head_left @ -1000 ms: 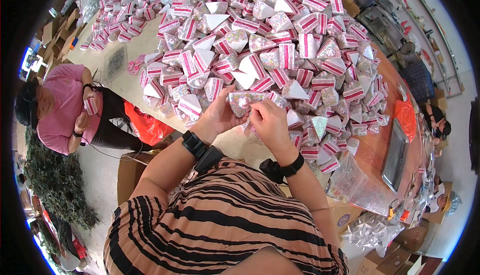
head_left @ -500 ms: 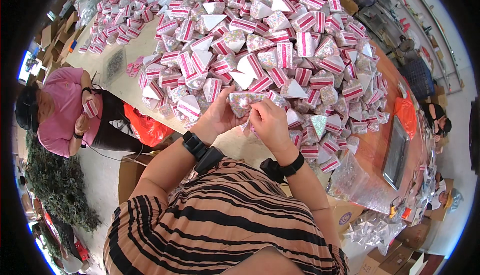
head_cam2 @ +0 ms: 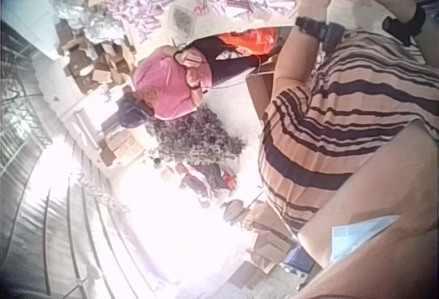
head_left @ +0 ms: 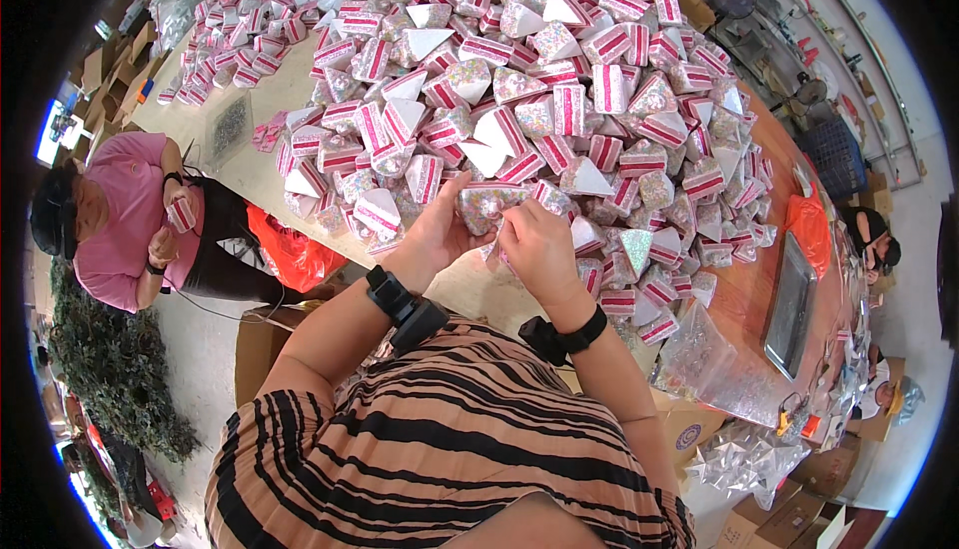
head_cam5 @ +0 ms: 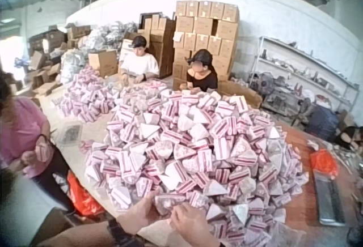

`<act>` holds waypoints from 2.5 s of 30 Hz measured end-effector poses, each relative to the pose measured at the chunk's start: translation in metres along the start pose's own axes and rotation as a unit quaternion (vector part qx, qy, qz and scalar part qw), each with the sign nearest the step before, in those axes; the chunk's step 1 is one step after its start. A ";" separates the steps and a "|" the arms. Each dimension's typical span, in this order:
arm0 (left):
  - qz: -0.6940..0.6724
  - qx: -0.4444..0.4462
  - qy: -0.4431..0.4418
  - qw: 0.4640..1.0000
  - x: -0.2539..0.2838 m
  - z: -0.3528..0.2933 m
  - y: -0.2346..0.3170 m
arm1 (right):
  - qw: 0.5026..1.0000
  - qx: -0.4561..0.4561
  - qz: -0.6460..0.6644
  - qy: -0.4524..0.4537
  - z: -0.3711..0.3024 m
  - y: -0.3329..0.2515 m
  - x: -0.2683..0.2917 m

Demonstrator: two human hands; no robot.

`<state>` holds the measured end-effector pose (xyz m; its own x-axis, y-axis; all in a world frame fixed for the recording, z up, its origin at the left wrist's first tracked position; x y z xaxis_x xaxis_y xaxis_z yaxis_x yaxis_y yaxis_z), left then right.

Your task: Manually wrapping and packaging small foam or plastic triangular products into clear bags.

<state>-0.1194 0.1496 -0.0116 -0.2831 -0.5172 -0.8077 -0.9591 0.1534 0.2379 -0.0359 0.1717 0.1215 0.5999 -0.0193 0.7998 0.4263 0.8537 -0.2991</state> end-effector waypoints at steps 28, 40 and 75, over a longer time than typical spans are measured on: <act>0.096 0.052 0.012 0.994 0.026 -0.023 -0.032 | 0.789 -0.270 0.543 -0.102 -0.075 0.044 -0.056; 0.084 0.134 -0.037 0.987 0.055 -0.018 -0.044 | 0.860 -0.320 0.390 -0.079 -0.091 0.045 -0.083; 0.858 -0.168 -0.244 0.418 0.026 0.077 -0.132 | 0.962 -0.147 -0.159 -0.164 -0.312 0.063 -0.068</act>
<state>-0.0002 0.1811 -0.1051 -0.6000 0.3585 0.7152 0.6883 -0.2244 0.6898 0.1615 0.0642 -0.1138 0.1829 -0.0483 0.9819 0.7553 0.6462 -0.1089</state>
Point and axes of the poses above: each hand's wrist, its own z-axis towards the middle knuckle, its own x-axis out of the back of the hand, y = z × x, the point moved 10 cm from there along z, towards the middle knuckle, and after that the axes turned 12 degrees about -z, right-handed, at the moved point
